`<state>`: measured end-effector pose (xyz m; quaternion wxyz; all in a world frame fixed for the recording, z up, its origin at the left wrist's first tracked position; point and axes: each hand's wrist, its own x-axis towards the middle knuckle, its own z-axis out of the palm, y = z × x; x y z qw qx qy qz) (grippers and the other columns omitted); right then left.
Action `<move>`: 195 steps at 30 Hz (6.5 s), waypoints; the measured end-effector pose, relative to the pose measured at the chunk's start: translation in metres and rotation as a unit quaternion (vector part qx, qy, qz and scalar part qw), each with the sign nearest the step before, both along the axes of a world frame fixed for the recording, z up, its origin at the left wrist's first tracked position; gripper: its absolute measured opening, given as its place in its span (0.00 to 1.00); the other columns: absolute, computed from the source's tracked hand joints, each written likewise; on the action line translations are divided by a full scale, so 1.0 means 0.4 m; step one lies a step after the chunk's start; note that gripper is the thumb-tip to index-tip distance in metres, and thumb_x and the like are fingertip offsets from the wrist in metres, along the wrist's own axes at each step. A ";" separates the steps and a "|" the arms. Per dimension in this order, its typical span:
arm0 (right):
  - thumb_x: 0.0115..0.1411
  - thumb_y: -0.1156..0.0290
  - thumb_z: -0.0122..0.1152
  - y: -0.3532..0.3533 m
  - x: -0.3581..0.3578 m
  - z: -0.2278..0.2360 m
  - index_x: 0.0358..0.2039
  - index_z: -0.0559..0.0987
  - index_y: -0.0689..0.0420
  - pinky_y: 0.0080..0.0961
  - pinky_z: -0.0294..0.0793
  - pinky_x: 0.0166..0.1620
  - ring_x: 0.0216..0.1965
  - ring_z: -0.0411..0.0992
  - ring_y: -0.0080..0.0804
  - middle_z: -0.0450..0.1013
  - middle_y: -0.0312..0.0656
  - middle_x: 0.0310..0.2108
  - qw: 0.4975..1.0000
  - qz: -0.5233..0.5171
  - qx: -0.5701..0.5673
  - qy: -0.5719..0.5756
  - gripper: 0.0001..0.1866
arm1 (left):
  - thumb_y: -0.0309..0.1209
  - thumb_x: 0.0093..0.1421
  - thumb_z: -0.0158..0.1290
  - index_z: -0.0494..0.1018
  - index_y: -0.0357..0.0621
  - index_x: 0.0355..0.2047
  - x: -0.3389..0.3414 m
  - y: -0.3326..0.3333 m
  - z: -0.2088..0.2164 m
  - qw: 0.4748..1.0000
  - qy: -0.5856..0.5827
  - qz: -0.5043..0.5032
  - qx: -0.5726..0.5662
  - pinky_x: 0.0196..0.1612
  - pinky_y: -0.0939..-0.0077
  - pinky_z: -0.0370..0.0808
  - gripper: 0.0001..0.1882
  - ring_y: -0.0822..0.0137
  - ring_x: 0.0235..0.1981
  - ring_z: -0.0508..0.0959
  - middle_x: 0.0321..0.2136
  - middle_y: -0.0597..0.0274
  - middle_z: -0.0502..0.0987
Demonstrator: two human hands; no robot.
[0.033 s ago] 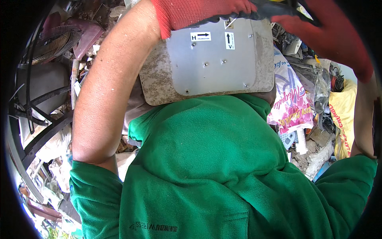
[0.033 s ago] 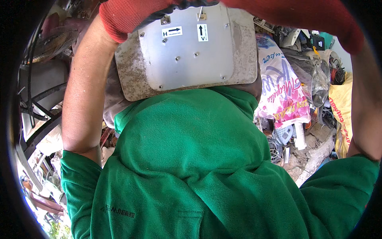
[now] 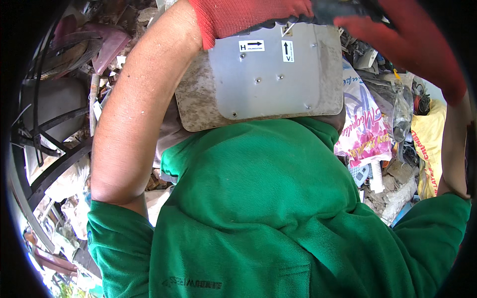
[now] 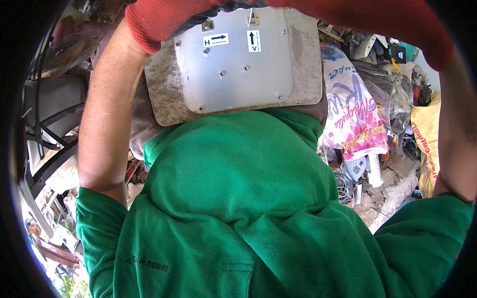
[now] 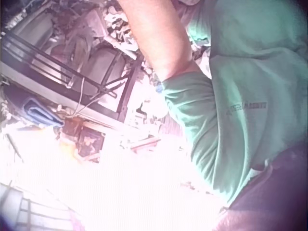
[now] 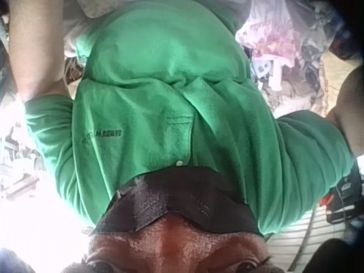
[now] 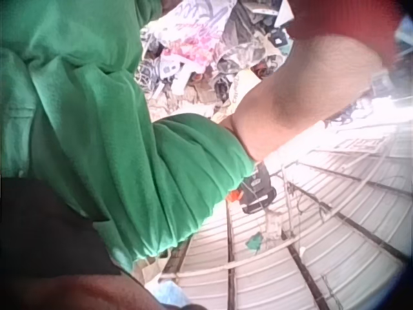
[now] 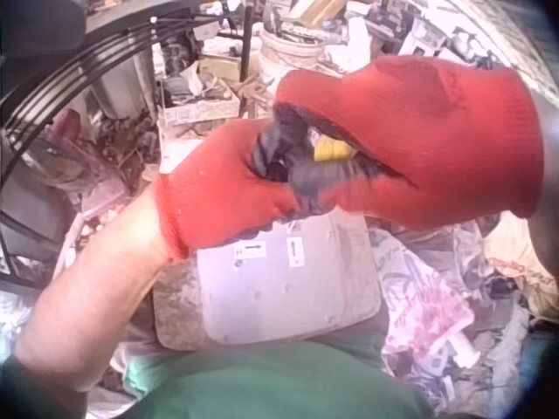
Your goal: The person disassembles an electronic panel by removing screws with a screwdriver and prying the cover off.
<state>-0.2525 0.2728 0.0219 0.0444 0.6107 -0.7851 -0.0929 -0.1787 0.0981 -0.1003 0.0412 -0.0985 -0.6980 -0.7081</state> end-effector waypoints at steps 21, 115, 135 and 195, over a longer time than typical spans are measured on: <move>0.51 0.74 0.65 -0.021 -0.032 0.028 0.54 0.73 0.53 0.37 0.75 0.39 0.37 0.75 0.46 0.75 0.46 0.43 0.997 0.053 0.065 0.000 0.27 | 0.30 0.61 0.66 0.82 0.38 0.44 -0.015 0.017 0.015 0.998 -0.029 -0.015 -0.046 0.30 0.80 0.74 0.13 0.79 0.27 0.77 0.29 0.68 0.83; 0.56 0.77 0.65 0.291 -0.044 -0.437 0.55 0.74 0.60 0.36 0.73 0.56 0.50 0.75 0.47 0.75 0.51 0.48 0.882 -0.197 -0.315 -0.289 0.24 | 0.20 0.54 0.60 0.78 0.43 0.44 0.661 -0.381 0.385 0.410 0.062 0.576 -0.704 0.53 0.57 0.75 0.16 0.48 0.47 0.80 0.42 0.53 0.80; 0.55 0.65 0.70 0.173 0.003 -0.389 0.56 0.74 0.57 0.45 0.72 0.55 0.52 0.72 0.51 0.74 0.51 0.48 0.887 -0.244 -0.330 -0.212 0.29 | 0.27 0.68 0.58 0.76 0.36 0.58 0.634 -0.402 0.319 0.378 0.104 0.580 -0.714 0.62 0.58 0.74 0.19 0.51 0.56 0.79 0.55 0.50 0.80; 0.52 0.68 0.74 0.398 -0.167 -1.307 0.56 0.80 0.56 0.41 0.81 0.46 0.46 0.80 0.38 0.82 0.45 0.44 0.380 -0.534 -0.275 -0.704 0.29 | 0.28 0.53 0.60 0.74 0.37 0.48 -0.078 -0.048 -0.049 0.770 0.013 -0.096 -0.630 0.62 0.41 0.64 0.21 0.33 0.52 0.71 0.46 0.39 0.75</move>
